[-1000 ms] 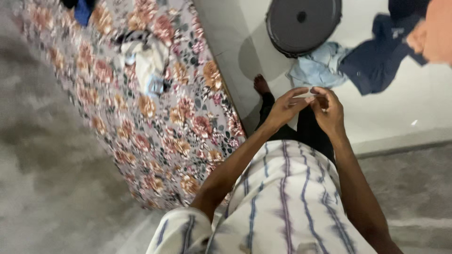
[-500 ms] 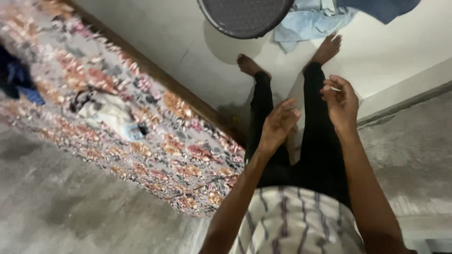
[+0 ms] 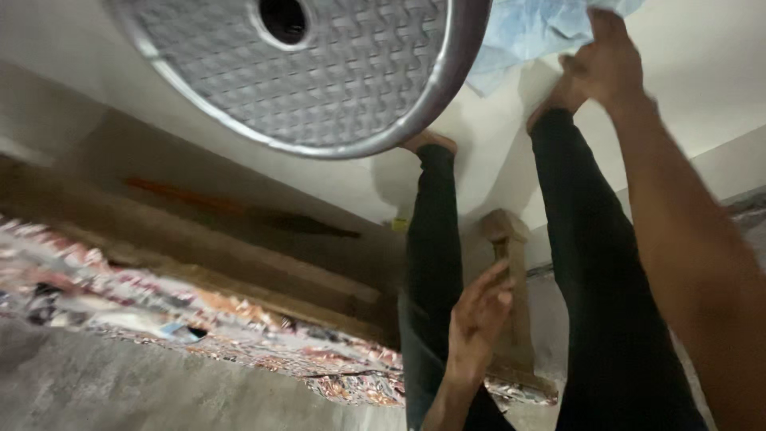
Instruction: The person folds items of clothing by hand, including jeans, a shirt, and a pillowcase, on a bed and then on the floor.
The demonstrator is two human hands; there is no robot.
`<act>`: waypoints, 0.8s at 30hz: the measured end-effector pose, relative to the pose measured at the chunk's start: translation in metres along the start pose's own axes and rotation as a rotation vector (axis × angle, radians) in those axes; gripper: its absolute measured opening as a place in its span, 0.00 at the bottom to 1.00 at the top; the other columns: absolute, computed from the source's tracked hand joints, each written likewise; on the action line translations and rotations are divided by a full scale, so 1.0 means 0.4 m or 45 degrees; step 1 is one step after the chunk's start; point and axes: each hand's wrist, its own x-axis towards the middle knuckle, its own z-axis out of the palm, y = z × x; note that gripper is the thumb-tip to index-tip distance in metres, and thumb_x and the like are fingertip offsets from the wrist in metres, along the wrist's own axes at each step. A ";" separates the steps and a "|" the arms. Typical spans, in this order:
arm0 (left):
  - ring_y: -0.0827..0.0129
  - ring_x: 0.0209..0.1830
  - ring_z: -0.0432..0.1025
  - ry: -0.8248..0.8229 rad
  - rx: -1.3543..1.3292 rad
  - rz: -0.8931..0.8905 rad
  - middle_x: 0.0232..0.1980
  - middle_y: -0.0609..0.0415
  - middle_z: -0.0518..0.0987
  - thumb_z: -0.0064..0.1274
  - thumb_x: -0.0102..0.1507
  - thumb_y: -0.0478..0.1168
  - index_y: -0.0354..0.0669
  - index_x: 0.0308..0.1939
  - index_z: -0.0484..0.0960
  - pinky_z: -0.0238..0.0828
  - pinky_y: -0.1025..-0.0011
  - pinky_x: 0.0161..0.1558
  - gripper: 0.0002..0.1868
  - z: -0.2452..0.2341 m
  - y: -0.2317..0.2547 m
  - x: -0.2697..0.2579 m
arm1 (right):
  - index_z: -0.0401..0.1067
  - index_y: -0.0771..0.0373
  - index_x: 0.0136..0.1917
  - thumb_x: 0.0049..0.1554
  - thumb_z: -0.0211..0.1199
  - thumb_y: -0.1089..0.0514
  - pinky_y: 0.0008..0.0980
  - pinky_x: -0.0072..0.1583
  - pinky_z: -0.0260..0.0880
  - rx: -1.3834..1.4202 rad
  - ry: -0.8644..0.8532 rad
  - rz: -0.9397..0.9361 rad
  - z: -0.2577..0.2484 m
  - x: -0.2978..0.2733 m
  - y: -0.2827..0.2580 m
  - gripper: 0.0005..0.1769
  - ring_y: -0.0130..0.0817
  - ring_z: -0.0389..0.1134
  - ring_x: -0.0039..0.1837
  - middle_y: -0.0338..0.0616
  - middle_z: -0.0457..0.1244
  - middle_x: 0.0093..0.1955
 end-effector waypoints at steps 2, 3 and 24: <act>0.59 0.68 0.71 -0.028 -0.118 0.101 0.68 0.42 0.75 0.54 0.70 0.48 0.33 0.72 0.71 0.69 0.63 0.65 0.31 -0.019 -0.064 0.017 | 0.65 0.66 0.63 0.62 0.74 0.53 0.49 0.59 0.73 -0.005 -0.326 0.108 0.058 0.066 0.056 0.25 0.51 0.70 0.60 0.54 0.69 0.55; 0.59 0.68 0.71 -0.004 -0.131 0.004 0.69 0.44 0.75 0.54 0.69 0.48 0.34 0.71 0.71 0.70 0.63 0.65 0.30 -0.032 -0.093 0.022 | 0.66 0.67 0.64 0.61 0.73 0.53 0.49 0.57 0.73 -0.007 -0.297 0.090 0.083 0.061 0.070 0.25 0.51 0.71 0.59 0.54 0.69 0.54; 0.66 0.63 0.74 -0.201 0.002 0.437 0.64 0.48 0.79 0.53 0.69 0.39 0.37 0.69 0.72 0.72 0.70 0.60 0.24 -0.097 -0.059 -0.366 | 0.78 0.60 0.45 0.58 0.63 0.42 0.47 0.47 0.71 -0.012 -0.098 -0.218 -0.531 -0.223 -0.487 0.19 0.51 0.71 0.45 0.50 0.69 0.43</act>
